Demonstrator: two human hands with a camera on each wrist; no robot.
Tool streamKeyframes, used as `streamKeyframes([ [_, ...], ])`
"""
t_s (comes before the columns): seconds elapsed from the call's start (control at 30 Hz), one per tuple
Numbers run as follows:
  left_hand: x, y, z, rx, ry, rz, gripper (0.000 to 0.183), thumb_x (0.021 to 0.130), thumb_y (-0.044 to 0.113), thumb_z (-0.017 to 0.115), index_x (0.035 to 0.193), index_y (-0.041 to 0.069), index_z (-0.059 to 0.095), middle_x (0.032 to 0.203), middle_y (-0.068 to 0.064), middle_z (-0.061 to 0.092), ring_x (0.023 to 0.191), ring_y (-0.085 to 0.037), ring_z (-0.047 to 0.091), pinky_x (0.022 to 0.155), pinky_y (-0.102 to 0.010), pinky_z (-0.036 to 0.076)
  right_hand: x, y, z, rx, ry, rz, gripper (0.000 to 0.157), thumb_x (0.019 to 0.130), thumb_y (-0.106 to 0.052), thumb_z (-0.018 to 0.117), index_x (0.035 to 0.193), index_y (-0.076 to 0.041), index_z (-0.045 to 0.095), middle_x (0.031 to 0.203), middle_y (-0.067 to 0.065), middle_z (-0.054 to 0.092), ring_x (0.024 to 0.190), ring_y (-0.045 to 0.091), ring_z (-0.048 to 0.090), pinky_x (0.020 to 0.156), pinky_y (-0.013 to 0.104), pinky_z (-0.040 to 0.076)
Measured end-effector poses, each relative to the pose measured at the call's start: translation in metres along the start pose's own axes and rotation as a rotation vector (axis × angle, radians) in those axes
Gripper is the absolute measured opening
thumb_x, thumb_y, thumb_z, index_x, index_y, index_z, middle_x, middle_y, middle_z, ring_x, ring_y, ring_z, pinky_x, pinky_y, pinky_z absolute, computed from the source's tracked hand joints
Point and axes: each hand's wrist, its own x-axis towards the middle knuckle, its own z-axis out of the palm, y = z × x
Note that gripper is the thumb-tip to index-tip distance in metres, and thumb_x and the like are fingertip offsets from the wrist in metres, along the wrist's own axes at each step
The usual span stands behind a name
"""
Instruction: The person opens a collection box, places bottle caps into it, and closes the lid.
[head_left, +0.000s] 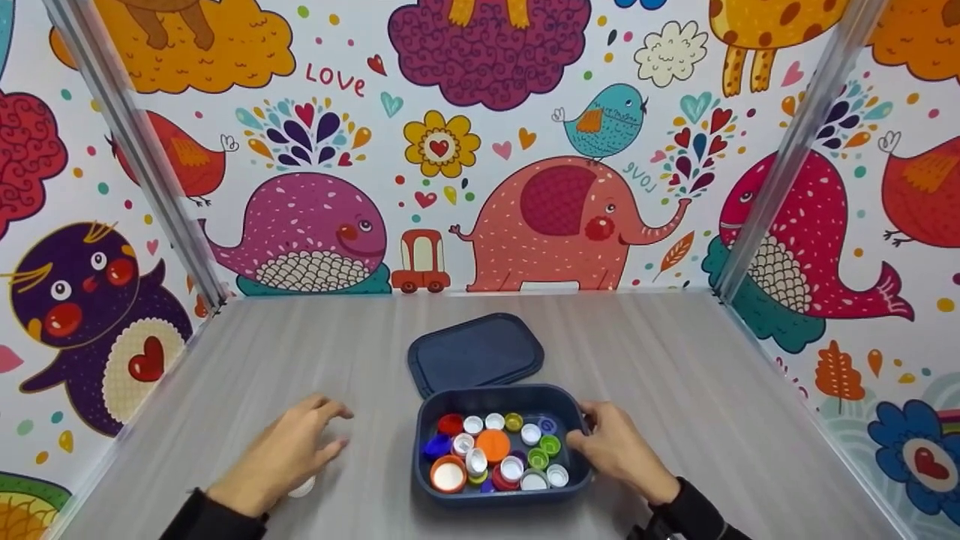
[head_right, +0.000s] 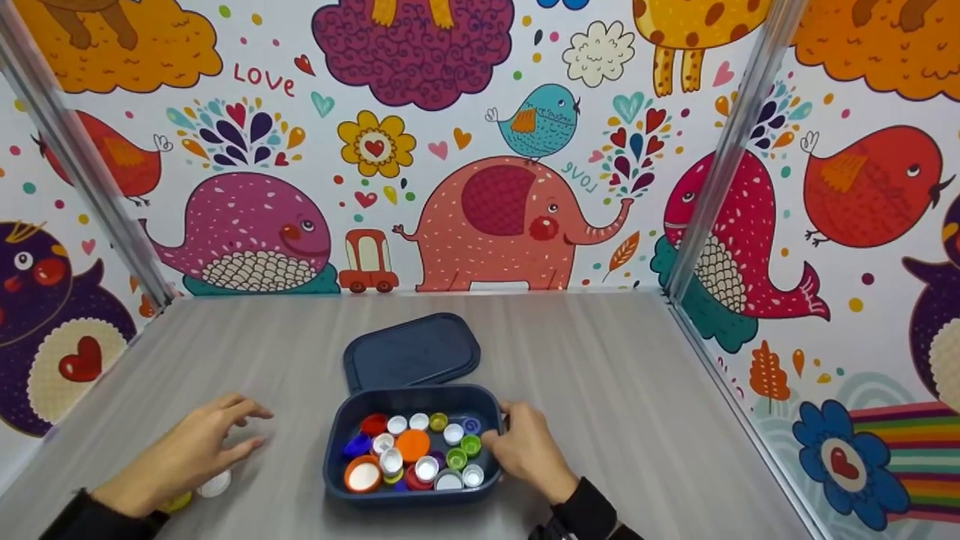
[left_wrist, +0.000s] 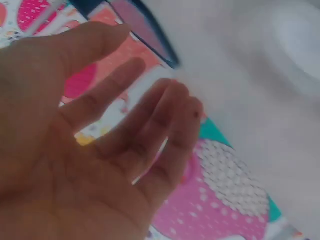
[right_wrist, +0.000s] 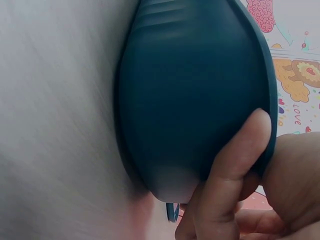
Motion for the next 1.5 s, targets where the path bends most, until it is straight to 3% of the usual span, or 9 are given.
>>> streamKeyframes([
  [0.3,-0.025,-0.05,-0.007,-0.003,-0.023,-0.057,0.036,0.101,0.027,0.092,0.129,0.007,0.082,0.124,-0.011,0.075,0.109,-0.026,0.074,0.1,-0.06,0.067,0.0,-0.001,0.001,0.006,-0.002,-0.001,0.029,0.086,-0.001,0.075,0.114,-0.002,0.083,0.083,-0.001,0.069,0.077,0.012,0.063,0.069,0.02,0.048],
  [0.43,-0.038,-0.059,-0.005,-0.043,-0.017,-0.044,0.043,0.101,0.035,0.092,0.132,0.007,0.08,0.125,-0.01,0.076,0.112,-0.026,0.077,0.099,-0.059,0.067,0.001,-0.001,0.001,0.003,0.004,-0.006,0.029,0.086,-0.001,0.076,0.115,-0.002,0.083,0.085,-0.001,0.069,0.078,0.014,0.064,0.068,0.021,0.049],
  [0.57,-0.043,-0.06,-0.003,-0.082,-0.071,-0.034,0.053,0.098,0.042,0.094,0.138,0.011,0.079,0.131,-0.007,0.076,0.115,-0.024,0.075,0.103,-0.059,0.067,0.0,-0.001,0.0,-0.005,0.004,-0.005,0.028,0.086,-0.001,0.076,0.113,-0.002,0.082,0.085,-0.001,0.069,0.08,0.015,0.064,0.069,0.022,0.049],
  [0.77,-0.038,-0.059,0.001,-0.044,-0.13,0.111,0.042,0.093,0.03,0.099,0.129,0.015,0.083,0.123,-0.004,0.078,0.109,-0.022,0.07,0.1,-0.059,0.066,0.0,-0.002,-0.001,-0.006,0.011,0.005,0.025,0.086,0.0,0.076,0.11,-0.002,0.082,0.084,-0.001,0.069,0.079,0.015,0.064,0.07,0.021,0.049],
  [0.9,-0.035,-0.061,0.003,-0.018,-0.122,0.208,0.024,0.093,0.019,0.097,0.114,0.015,0.085,0.108,0.001,0.075,0.092,-0.012,0.061,0.084,-0.04,0.063,0.0,-0.002,0.0,0.012,0.004,0.008,0.026,0.086,0.0,0.076,0.112,-0.002,0.082,0.085,0.0,0.07,0.08,0.015,0.065,0.07,0.021,0.051],
  [0.97,-0.033,-0.061,0.004,-0.028,-0.131,0.21,0.02,0.095,0.017,0.096,0.111,0.015,0.084,0.105,0.003,0.073,0.089,-0.008,0.056,0.08,-0.034,0.059,-0.001,-0.002,0.001,0.019,-0.001,0.013,0.028,0.087,0.0,0.077,0.114,-0.001,0.083,0.086,0.0,0.071,0.081,0.015,0.066,0.07,0.021,0.051],
  [1.23,-0.03,-0.055,0.011,-0.013,0.072,0.408,0.024,0.086,0.008,0.098,0.104,0.007,0.083,0.094,-0.004,0.072,0.081,-0.002,0.052,0.069,-0.033,0.054,0.0,-0.003,0.001,-0.006,0.002,0.008,0.025,0.085,0.001,0.075,0.109,-0.002,0.082,0.081,-0.003,0.063,0.075,0.011,0.058,0.068,0.02,0.045],
  [1.27,-0.029,-0.051,0.01,-0.013,0.075,0.405,0.024,0.086,0.008,0.098,0.105,0.006,0.083,0.094,-0.005,0.073,0.08,-0.003,0.052,0.068,-0.033,0.054,0.0,-0.003,0.001,-0.007,0.002,0.007,0.025,0.085,0.002,0.074,0.109,-0.002,0.082,0.081,-0.003,0.062,0.074,0.011,0.058,0.067,0.021,0.044],
  [1.5,-0.014,-0.006,-0.004,-0.044,-0.051,0.186,0.025,0.097,0.019,0.095,0.12,0.012,0.085,0.111,-0.002,0.076,0.095,-0.013,0.067,0.086,-0.042,0.069,0.0,-0.002,0.001,0.015,-0.004,0.008,0.03,0.086,0.002,0.074,0.114,0.0,0.083,0.083,-0.002,0.066,0.076,0.013,0.061,0.068,0.02,0.047],
])
